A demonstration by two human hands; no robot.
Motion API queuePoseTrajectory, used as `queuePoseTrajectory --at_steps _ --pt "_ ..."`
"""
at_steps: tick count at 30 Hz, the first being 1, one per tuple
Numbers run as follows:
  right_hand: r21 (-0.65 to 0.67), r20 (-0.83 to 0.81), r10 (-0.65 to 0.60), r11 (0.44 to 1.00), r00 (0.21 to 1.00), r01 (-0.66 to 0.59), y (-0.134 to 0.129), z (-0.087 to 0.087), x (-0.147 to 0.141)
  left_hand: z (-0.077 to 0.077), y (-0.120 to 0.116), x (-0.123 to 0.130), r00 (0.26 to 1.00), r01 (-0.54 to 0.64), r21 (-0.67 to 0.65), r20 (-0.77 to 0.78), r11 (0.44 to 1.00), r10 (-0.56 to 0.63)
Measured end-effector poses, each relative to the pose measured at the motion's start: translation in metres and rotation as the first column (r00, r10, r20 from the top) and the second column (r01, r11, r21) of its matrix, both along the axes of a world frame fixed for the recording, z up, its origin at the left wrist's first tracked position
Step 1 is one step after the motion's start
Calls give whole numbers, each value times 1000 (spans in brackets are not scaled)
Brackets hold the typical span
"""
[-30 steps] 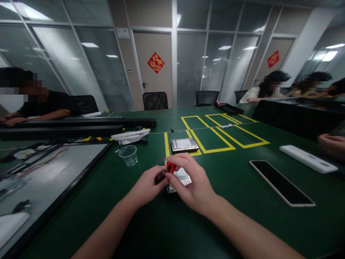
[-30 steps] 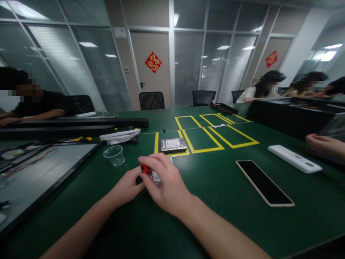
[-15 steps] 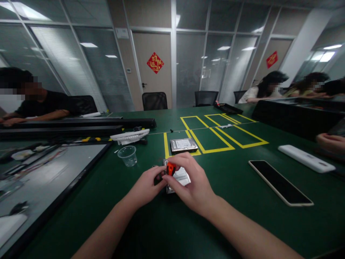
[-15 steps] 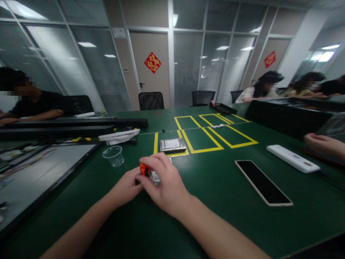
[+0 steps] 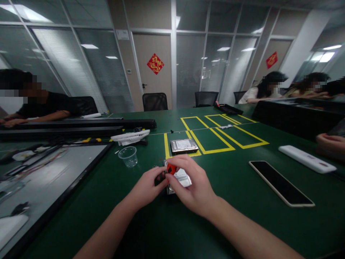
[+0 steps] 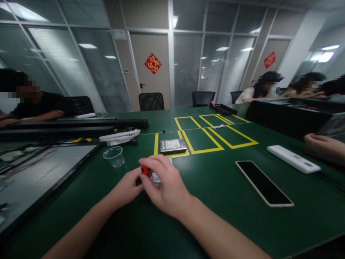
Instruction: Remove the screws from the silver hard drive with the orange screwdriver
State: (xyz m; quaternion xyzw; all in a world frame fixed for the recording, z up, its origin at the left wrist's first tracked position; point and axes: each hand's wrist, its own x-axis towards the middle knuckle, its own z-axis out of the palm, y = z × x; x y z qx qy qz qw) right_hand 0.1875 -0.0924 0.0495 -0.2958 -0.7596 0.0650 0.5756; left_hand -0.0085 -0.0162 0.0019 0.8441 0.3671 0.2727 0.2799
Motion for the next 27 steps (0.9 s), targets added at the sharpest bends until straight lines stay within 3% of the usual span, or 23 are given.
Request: queuePoseTrajectory --at_steps 27 --pt "-67 17 1 998 1000 1 0 -5 0 0 0 1 1000 2 0 6 1000 -2"
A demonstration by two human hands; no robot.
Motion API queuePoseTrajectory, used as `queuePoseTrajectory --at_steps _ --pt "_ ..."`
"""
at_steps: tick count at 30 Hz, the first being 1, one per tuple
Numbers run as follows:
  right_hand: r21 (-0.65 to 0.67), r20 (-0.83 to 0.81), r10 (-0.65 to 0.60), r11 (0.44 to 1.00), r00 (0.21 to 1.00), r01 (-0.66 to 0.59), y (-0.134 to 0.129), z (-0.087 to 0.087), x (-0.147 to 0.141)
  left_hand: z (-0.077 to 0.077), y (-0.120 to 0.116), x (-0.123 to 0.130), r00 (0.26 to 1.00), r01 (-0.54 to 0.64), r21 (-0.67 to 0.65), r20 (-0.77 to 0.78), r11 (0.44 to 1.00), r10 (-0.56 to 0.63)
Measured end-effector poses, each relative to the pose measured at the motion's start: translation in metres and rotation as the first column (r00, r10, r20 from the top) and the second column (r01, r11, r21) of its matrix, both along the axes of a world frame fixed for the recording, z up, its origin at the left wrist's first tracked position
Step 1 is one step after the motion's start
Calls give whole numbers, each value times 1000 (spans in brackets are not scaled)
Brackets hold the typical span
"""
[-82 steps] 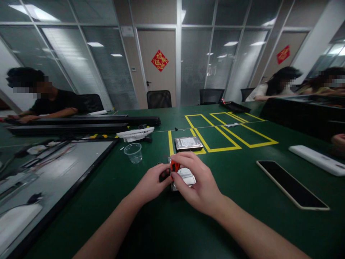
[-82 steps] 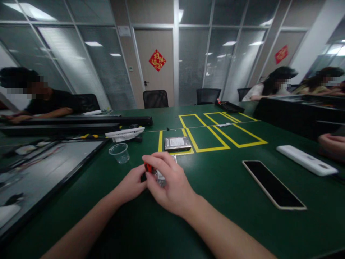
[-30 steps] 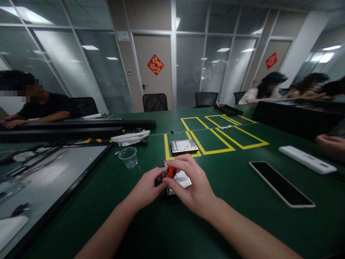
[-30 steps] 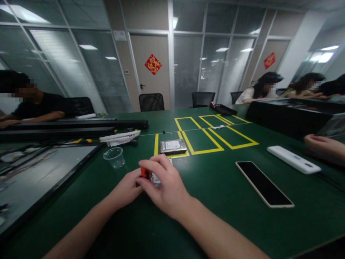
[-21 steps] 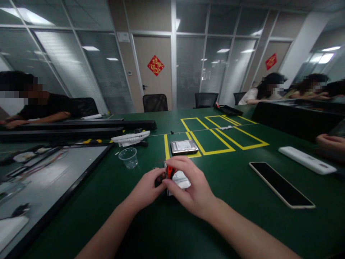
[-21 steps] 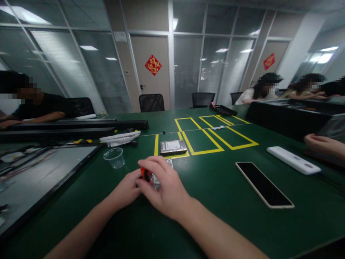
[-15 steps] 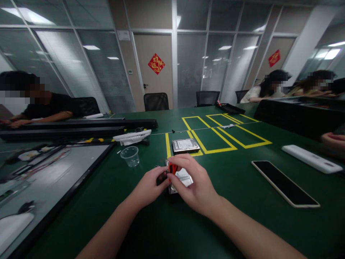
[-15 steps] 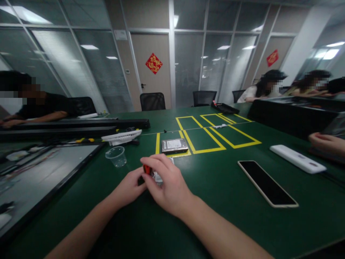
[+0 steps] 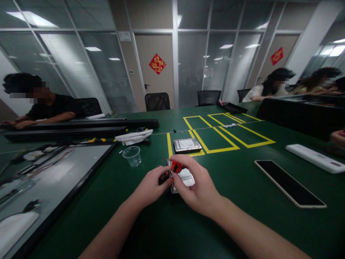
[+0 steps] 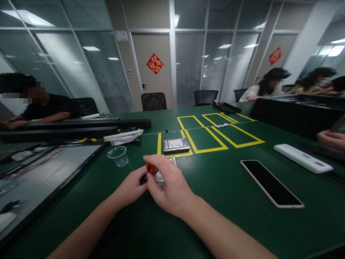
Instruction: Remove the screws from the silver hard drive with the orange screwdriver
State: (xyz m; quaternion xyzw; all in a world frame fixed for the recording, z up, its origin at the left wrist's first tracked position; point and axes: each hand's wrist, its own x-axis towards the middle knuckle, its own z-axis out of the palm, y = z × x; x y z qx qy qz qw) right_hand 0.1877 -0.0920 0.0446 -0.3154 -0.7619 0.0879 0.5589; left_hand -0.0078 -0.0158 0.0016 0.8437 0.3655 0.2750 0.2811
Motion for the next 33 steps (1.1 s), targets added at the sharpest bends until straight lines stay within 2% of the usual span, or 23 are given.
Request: queuePoseTrajectory --at_steps 4,11,33 --pt "-61 -24 -15 998 1000 14 -2 -1 -1 1 0 0 1000 1 -9 -12 1000 -1" --pt "44 -11 -31 999 999 31 2 2 1 -1 1 -1 1000 14 8 8 1000 -14" --pt "29 5 10 1000 1000 -10 -2 4 -1 1 -1 0 1000 -12 -22 -20 1000 12"
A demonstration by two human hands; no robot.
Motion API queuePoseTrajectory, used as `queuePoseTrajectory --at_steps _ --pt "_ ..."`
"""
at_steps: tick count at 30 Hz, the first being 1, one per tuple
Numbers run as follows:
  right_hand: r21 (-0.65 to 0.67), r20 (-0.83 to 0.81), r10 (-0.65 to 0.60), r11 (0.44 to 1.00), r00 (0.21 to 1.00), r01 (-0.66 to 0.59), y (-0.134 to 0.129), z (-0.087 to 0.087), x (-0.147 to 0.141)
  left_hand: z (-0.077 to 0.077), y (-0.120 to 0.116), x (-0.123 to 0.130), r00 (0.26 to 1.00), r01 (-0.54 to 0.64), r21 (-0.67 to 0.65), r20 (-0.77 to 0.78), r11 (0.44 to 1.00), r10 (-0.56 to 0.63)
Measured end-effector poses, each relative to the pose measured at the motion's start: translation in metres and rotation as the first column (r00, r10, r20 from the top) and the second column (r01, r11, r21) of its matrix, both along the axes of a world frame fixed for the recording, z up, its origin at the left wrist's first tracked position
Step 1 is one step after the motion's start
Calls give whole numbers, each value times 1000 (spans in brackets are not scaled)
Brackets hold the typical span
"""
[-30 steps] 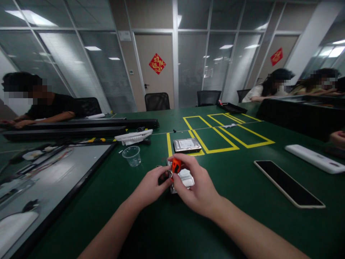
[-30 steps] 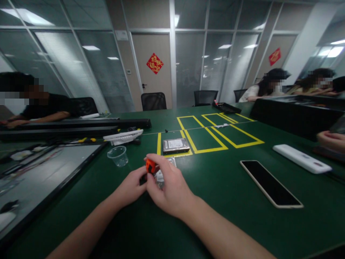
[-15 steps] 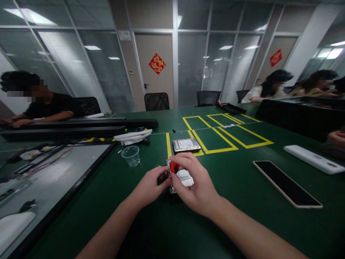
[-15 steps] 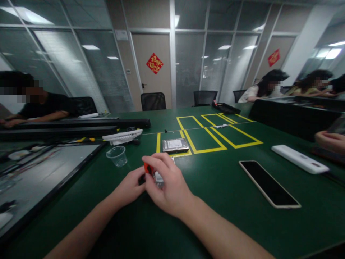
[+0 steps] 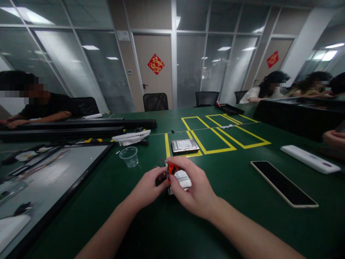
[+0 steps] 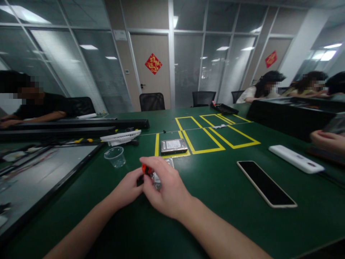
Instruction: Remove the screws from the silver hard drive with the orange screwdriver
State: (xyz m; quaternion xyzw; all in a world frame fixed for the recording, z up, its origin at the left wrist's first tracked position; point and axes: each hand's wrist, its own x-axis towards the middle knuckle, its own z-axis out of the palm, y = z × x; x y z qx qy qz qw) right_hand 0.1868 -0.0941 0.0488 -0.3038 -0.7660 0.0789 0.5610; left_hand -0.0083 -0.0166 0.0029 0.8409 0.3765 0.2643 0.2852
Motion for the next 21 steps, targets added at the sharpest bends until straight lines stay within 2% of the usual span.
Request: queuePoseTrajectory --at_steps 7,16,21 --pt "24 -24 -27 999 999 28 4 -2 1 -4 3 0 999 21 34 29 999 -22" --pt "5 -8 -4 1000 1000 4 1 -2 1 -2 1 -1 1000 6 9 3 1000 -7" --pt "29 -23 -49 998 999 50 3 -2 0 -3 2 -2 999 23 19 28 1000 -23"
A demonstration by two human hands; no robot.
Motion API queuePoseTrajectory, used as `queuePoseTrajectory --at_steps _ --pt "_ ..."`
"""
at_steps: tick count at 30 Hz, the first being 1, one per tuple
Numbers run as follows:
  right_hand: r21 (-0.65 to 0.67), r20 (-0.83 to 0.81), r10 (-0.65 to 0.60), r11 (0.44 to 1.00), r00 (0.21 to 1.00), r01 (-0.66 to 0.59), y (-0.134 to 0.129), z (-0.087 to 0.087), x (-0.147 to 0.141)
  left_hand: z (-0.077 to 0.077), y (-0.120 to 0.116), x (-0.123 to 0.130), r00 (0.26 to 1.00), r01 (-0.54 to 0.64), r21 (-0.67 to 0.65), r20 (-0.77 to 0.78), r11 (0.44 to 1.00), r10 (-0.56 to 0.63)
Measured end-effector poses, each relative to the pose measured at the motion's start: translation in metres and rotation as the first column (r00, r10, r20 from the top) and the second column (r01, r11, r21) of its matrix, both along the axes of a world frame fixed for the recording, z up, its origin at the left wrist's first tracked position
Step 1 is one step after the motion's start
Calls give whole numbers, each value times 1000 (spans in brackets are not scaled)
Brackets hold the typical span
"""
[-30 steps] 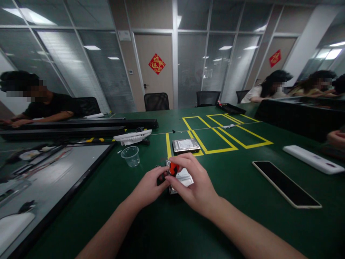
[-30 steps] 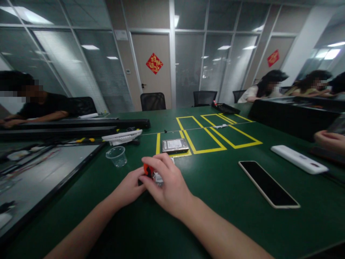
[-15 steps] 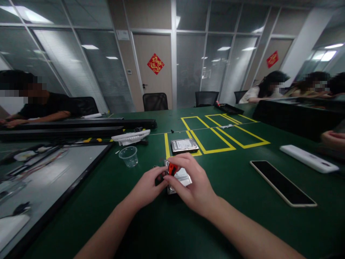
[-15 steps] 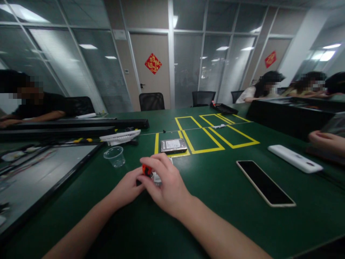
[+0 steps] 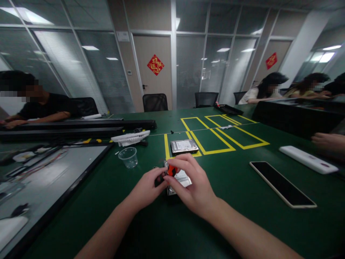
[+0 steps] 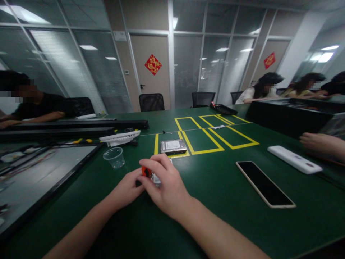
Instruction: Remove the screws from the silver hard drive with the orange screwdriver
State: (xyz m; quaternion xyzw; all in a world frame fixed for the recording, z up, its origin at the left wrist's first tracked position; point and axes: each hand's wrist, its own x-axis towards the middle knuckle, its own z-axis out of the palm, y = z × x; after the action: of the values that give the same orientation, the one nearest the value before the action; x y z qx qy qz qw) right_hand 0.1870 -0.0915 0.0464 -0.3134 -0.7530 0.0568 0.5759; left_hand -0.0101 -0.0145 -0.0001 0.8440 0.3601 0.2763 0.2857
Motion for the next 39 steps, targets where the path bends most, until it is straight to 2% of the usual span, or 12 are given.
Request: queuePoseTrajectory --at_steps 7,13,18,23,30,39 --pt "3 23 62 998 998 -62 -2 4 -1 -1 0 1 1000 -16 0 -19 1000 16" --pt "38 28 38 998 999 -39 1 1 0 1 -1 2 1000 -13 13 -11 1000 14" --pt "-37 9 29 999 1000 -29 -2 1 -1 4 -3 2 999 -32 0 -21 1000 32" --pt "-21 9 50 999 999 -50 -4 4 -1 3 -3 1 999 -25 7 -25 1000 26" --pt "-26 -11 14 1000 1000 -14 0 2 1 4 -2 2 1000 -9 10 -15 1000 9" --pt "-15 13 52 999 999 -52 0 3 0 0 -1 1 1000 -1 -1 0 1000 1"
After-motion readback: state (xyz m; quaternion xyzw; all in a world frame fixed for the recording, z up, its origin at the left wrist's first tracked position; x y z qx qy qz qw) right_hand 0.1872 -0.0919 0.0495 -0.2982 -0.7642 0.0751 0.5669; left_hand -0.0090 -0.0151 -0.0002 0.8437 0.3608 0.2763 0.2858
